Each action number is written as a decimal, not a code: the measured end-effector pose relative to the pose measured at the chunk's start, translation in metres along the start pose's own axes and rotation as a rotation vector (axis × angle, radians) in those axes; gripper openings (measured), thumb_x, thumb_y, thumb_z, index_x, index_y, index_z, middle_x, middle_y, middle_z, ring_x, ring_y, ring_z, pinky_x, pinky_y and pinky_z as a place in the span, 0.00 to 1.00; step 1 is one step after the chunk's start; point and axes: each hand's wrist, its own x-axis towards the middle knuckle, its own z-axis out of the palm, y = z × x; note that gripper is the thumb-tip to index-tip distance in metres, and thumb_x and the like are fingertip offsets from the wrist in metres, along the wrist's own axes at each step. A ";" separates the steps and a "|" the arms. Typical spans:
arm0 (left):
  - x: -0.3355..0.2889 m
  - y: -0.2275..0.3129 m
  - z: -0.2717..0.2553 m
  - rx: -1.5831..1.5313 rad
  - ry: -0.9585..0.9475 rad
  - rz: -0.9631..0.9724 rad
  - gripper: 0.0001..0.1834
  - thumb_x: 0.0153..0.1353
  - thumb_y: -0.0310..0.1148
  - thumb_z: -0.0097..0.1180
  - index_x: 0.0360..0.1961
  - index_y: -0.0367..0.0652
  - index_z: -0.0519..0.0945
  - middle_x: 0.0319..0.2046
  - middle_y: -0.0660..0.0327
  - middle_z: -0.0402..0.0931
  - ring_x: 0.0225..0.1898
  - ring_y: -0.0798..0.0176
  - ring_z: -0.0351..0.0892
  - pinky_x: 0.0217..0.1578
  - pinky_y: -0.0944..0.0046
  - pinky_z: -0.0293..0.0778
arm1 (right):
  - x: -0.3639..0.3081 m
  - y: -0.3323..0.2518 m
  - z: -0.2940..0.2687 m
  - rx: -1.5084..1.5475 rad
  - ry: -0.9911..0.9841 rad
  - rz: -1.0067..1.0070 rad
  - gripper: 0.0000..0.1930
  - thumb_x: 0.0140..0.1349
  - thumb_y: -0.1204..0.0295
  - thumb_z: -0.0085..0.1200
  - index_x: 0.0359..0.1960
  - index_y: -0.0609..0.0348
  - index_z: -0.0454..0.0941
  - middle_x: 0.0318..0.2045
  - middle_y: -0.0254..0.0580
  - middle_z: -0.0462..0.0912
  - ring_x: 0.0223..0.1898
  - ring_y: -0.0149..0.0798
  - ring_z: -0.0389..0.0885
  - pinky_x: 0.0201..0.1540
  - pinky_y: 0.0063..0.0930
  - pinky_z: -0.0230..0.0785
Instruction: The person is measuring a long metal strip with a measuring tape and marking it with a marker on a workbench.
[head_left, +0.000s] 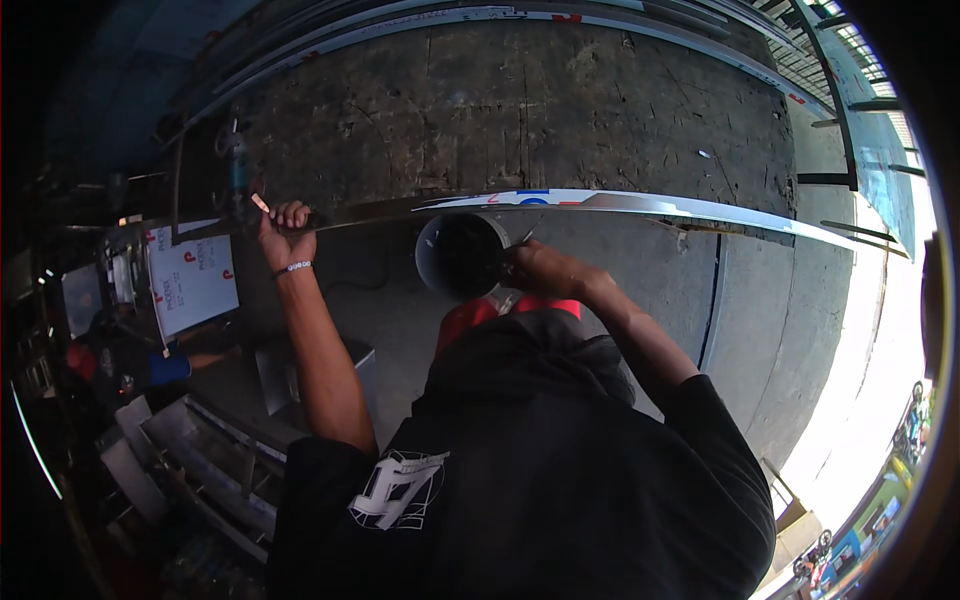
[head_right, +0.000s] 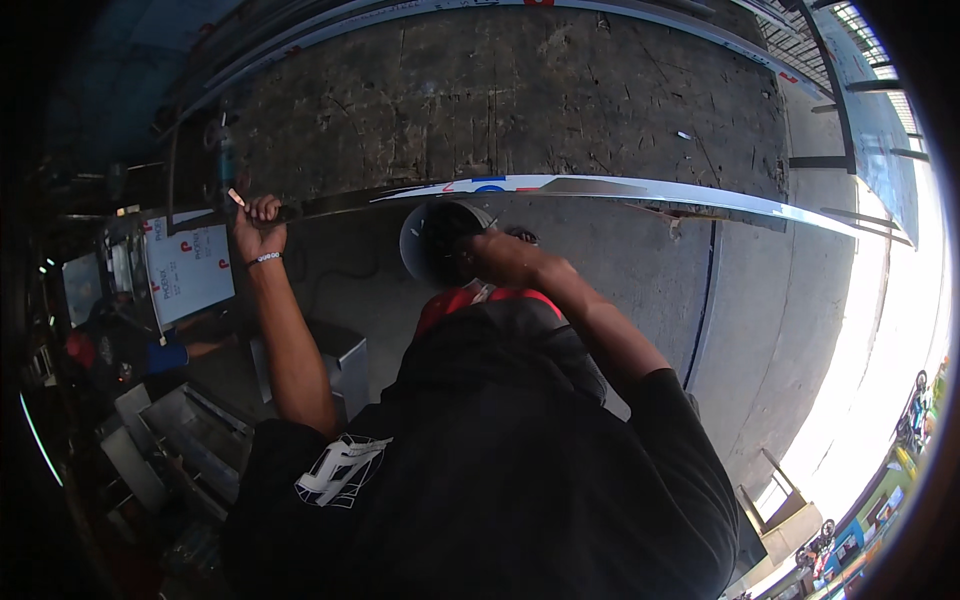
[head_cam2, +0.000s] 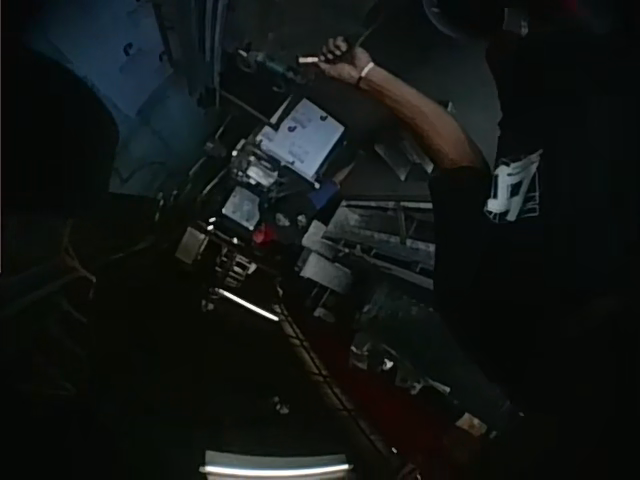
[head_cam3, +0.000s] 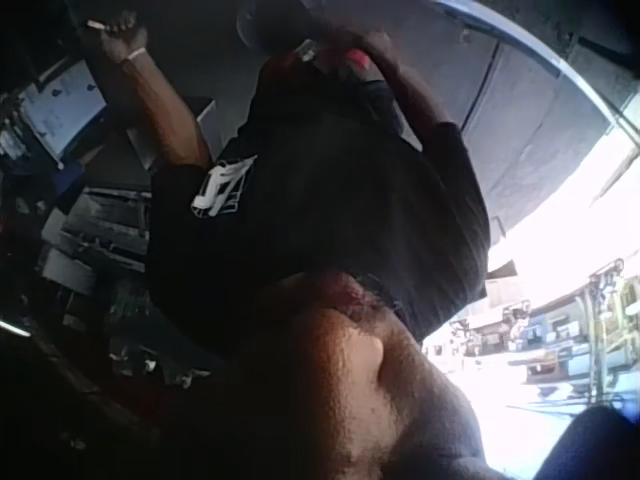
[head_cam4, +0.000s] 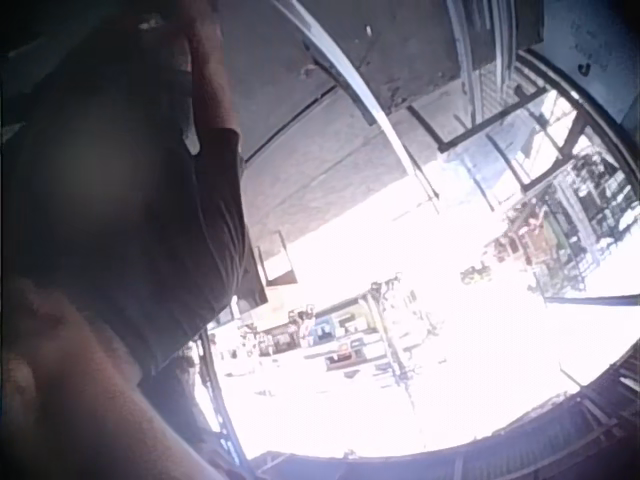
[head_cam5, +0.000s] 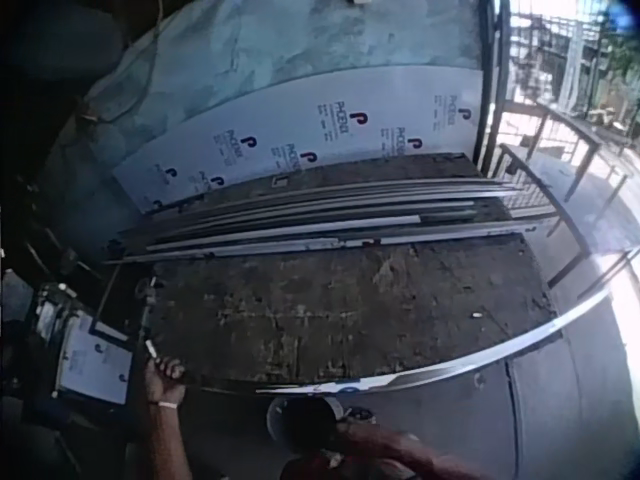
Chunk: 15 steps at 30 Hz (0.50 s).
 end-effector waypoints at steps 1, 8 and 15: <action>-0.001 0.000 0.002 -0.015 -0.027 -0.016 0.15 0.71 0.37 0.44 0.25 0.47 0.65 0.19 0.66 0.54 0.22 0.66 0.53 0.26 0.65 0.54 | 0.029 0.012 0.030 -0.120 -0.010 -0.160 0.10 0.64 0.72 0.53 0.44 0.59 0.79 0.40 0.51 0.84 0.44 0.52 0.85 0.48 0.41 0.77; -0.010 -0.001 -0.009 -0.114 -0.017 -0.046 0.13 0.71 0.35 0.45 0.26 0.47 0.65 0.21 0.67 0.55 0.23 0.66 0.53 0.27 0.64 0.53 | 0.155 0.038 0.178 -0.380 -0.154 0.023 0.10 0.56 0.74 0.54 0.41 0.56 0.78 0.42 0.55 0.82 0.44 0.53 0.85 0.41 0.46 0.79; -0.014 -0.012 -0.013 -0.168 -0.067 -0.097 0.14 0.72 0.37 0.47 0.28 0.47 0.66 0.22 0.68 0.55 0.24 0.67 0.53 0.29 0.64 0.55 | 0.191 0.060 0.240 -0.542 0.081 -0.023 0.15 0.57 0.71 0.54 0.47 0.55 0.79 0.50 0.53 0.80 0.52 0.53 0.81 0.49 0.51 0.74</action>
